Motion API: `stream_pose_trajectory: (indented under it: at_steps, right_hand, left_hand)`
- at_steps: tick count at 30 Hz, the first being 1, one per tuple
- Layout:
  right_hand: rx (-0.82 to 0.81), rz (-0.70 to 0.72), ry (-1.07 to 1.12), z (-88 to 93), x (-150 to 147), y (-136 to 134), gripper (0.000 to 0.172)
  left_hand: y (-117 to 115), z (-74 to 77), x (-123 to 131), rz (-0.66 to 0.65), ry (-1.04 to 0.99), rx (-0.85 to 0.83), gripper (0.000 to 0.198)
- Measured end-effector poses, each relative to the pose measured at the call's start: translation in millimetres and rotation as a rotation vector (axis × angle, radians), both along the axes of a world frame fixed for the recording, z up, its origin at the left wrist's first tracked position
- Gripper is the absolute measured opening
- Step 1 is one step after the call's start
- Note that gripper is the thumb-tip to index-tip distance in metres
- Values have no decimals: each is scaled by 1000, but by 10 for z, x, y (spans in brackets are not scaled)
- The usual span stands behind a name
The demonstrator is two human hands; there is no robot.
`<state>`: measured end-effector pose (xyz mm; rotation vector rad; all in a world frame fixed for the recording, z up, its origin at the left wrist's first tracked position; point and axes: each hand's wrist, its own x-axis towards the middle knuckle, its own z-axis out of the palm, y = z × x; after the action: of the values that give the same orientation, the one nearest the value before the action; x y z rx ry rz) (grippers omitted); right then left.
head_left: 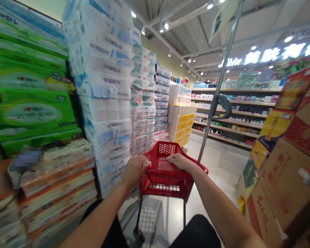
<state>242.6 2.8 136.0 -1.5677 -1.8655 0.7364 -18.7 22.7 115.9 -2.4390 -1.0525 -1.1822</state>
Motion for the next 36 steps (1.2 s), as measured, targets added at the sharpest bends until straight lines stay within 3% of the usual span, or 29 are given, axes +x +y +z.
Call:
stream_pose_trajectory:
  at_steps: [5, 8, 11, 16, 24, 30, 32, 36]
  right_hand:
    - [102, -12, -31, 45, 6, -4, 34]
    - [139, -26, -36, 86, 39, -38, 34]
    - [133, -46, -43, 118, 73, -65, 33]
    - [118, -56, -53, 132, 78, -62, 31]
    - [136, -77, -61, 123, 33, 31, 31]
    - [127, -90, -83, 119, -16, 87, 34]
    - [147, -91, -93, 121, -38, 89, 34]
    - [156, -94, -111, 130, -58, 92, 34]
  left_hand:
    - [-55, -349, 77, 37, -118, 229, 35]
    - [-109, -456, 43, 33, -93, 275, 47]
    - [-159, -369, -50, -28, 65, 243, 49]
    - [-242, -89, -53, -89, 175, 184, 31]
    - [-227, -107, 237, 55, 138, 50, 36]
    - [134, 334, 393, 175, 438, -294, 67]
    - [165, 327, 376, 184, 446, -313, 66]
    - [39, 51, 271, 47, 230, -61, 45]
